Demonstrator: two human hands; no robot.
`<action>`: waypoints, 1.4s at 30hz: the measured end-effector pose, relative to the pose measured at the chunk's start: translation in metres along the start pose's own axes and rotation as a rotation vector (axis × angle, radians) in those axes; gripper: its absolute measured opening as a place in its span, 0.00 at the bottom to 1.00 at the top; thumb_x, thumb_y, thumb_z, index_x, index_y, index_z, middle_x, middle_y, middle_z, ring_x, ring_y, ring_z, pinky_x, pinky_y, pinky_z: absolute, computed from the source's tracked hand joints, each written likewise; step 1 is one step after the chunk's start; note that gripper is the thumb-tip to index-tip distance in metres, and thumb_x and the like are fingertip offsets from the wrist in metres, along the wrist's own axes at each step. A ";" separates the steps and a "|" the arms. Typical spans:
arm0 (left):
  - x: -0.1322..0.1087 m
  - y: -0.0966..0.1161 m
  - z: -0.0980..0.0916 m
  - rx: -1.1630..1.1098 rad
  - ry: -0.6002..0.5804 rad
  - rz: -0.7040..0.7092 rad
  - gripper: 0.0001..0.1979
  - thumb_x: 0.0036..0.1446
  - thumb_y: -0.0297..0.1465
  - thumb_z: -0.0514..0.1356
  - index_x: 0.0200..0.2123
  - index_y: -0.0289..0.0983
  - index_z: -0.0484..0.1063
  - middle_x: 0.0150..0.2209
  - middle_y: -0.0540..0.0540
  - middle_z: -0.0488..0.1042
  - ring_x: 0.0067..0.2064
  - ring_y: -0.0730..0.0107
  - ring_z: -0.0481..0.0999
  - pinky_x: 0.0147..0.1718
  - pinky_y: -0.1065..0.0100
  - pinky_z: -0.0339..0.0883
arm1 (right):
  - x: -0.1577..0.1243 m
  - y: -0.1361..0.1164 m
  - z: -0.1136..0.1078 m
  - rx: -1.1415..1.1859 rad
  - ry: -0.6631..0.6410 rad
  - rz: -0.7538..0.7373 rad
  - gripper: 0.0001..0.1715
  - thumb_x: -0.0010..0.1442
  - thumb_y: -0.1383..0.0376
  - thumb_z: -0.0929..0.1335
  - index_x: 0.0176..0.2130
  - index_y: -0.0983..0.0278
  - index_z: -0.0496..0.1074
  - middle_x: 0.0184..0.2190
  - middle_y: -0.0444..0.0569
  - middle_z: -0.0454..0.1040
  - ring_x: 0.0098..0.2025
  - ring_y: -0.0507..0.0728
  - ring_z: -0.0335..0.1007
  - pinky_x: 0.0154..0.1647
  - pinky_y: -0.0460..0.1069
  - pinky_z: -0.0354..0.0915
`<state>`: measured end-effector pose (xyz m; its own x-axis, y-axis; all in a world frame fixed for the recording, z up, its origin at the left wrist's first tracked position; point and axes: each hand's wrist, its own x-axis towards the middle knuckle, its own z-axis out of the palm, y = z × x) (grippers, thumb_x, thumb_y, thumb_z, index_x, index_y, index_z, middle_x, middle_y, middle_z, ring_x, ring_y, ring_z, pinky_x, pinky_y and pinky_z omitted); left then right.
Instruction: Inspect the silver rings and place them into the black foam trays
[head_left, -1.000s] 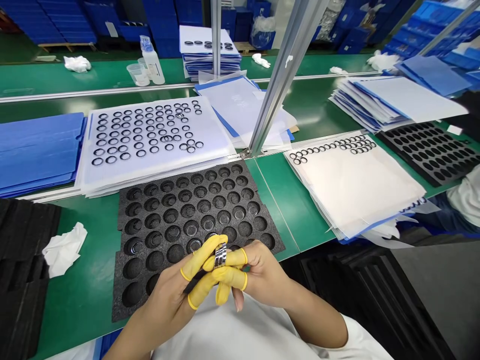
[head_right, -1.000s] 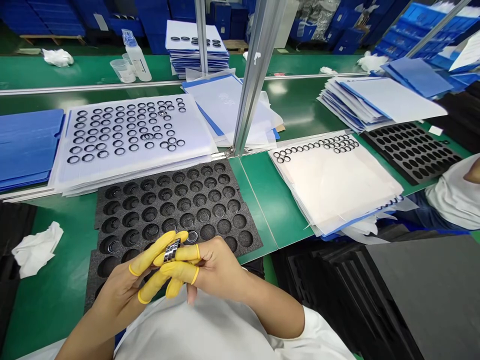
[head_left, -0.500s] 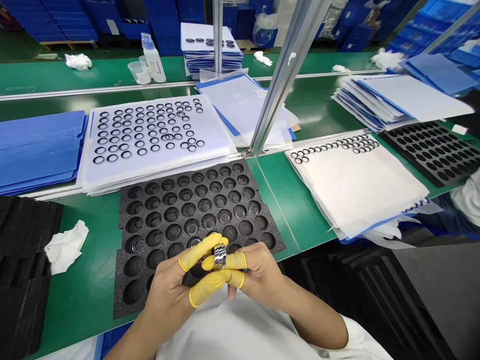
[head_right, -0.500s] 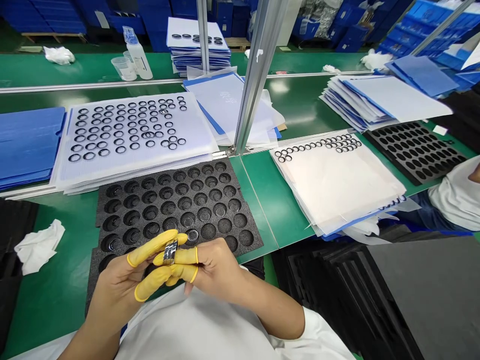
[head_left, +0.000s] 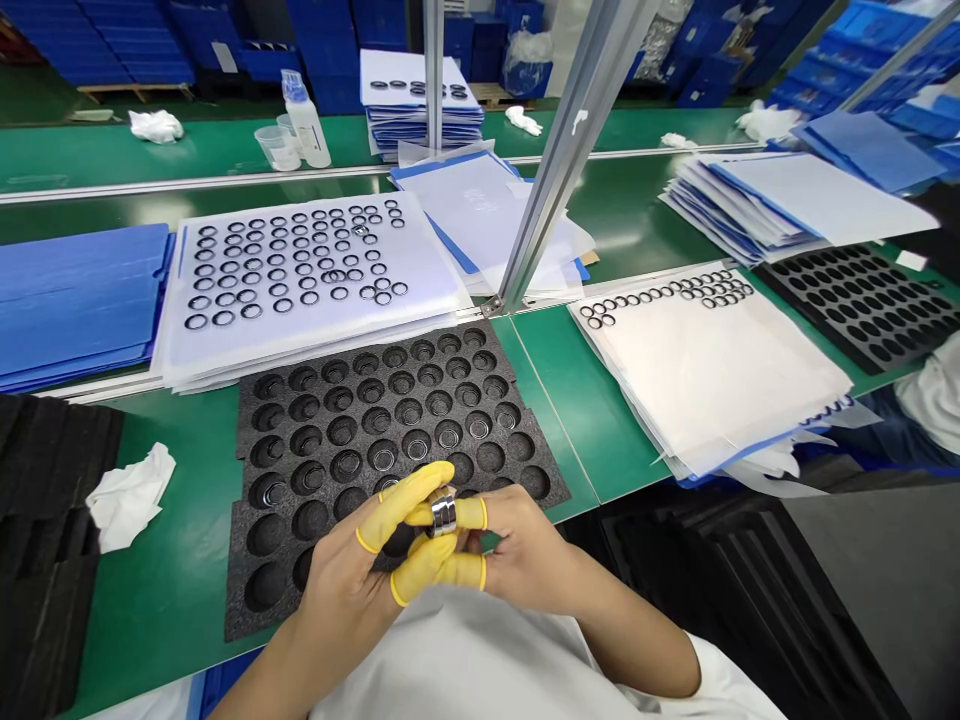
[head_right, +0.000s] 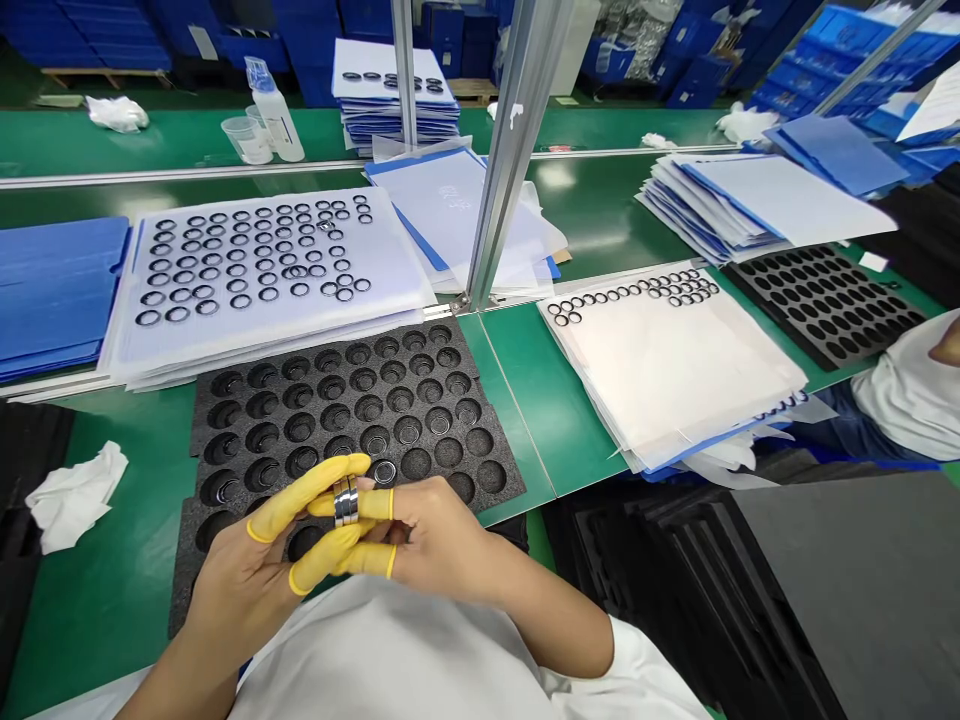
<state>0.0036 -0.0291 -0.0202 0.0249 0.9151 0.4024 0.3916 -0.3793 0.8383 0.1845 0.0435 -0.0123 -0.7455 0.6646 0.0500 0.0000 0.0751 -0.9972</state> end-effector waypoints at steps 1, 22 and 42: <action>0.001 0.001 0.000 0.022 0.009 0.023 0.31 0.64 0.31 0.64 0.68 0.46 0.63 0.52 0.43 0.82 0.48 0.63 0.84 0.46 0.68 0.81 | 0.000 -0.004 -0.002 0.122 -0.084 0.090 0.28 0.60 0.44 0.73 0.39 0.67 0.80 0.25 0.45 0.77 0.23 0.49 0.69 0.28 0.43 0.69; 0.000 -0.003 -0.001 0.120 -0.059 0.152 0.31 0.67 0.29 0.60 0.71 0.45 0.58 0.63 0.41 0.74 0.57 0.63 0.80 0.55 0.67 0.75 | 0.004 -0.012 -0.002 0.580 -0.135 0.363 0.34 0.63 0.40 0.67 0.27 0.67 0.68 0.16 0.43 0.75 0.12 0.45 0.65 0.16 0.40 0.54; -0.009 -0.005 0.000 0.074 -0.059 -0.024 0.32 0.66 0.35 0.62 0.71 0.45 0.57 0.59 0.40 0.78 0.56 0.57 0.81 0.53 0.62 0.78 | -0.004 -0.011 -0.004 0.658 -0.235 0.388 0.27 0.64 0.47 0.70 0.40 0.70 0.74 0.34 0.53 0.83 0.24 0.48 0.78 0.18 0.39 0.55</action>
<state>0.0012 -0.0355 -0.0281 0.0678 0.9310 0.3585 0.4597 -0.3481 0.8170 0.1908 0.0431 -0.0014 -0.8939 0.3735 -0.2477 -0.0500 -0.6323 -0.7731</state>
